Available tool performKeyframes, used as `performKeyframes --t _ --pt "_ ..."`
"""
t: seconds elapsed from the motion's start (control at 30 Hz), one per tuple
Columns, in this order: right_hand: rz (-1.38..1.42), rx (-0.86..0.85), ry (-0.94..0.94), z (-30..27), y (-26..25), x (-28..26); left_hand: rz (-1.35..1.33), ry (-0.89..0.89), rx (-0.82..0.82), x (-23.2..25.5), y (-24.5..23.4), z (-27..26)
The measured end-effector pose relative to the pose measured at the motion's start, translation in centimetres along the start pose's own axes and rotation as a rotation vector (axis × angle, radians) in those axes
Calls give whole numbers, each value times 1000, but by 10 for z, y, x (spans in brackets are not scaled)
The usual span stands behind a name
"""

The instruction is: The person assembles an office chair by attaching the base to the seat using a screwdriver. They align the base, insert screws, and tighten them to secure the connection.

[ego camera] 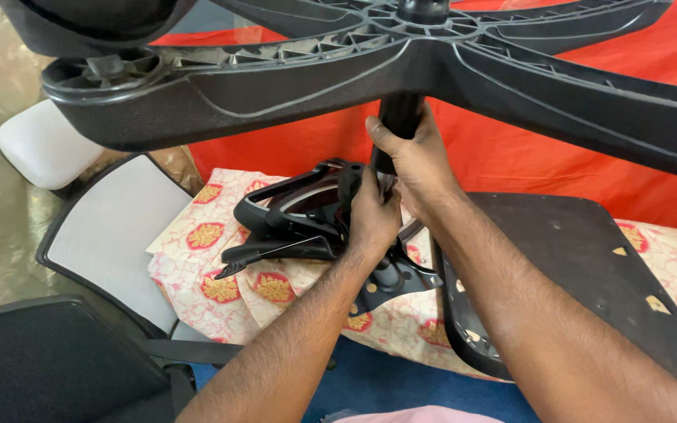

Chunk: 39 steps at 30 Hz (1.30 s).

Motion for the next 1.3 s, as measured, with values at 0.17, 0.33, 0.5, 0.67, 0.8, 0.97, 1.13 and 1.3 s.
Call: performKeyframes --t 0.17,0.33,0.5,0.67,0.8,0.97,1.13,1.3 --pt "-16 -14 39 36 29 27 22 -78 -62 -45 -22 40" --pt "-105 -14 34 70 50 46 -146 72 -236 -70 -40 87" --pt "-162 17 48 83 47 57 86 84 -411 -88 -46 112" --pt "-254 106 -9 79 25 46 15 59 -424 -68 -24 110" --pt "-331 244 -24 69 -8 28 138 -12 -407 -40 3 102" --pt "-276 311 -148 48 -48 5 221 7 -470 -15 52 84" --pt "-277 358 -204 21 -89 -23 -164 220 -702 0 102 62" --pt "-286 450 -93 -13 -129 -31 -101 71 -771 -1 141 35"
Point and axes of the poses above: each hand's wrist, its own z-axis towards the middle knuckle, its own y-axis out of the palm, x = y × z, the point moved 6 cm from there along z, towards the middle knuckle, and after that the axes turned 2 degrees about z, right-handed, at the moved point
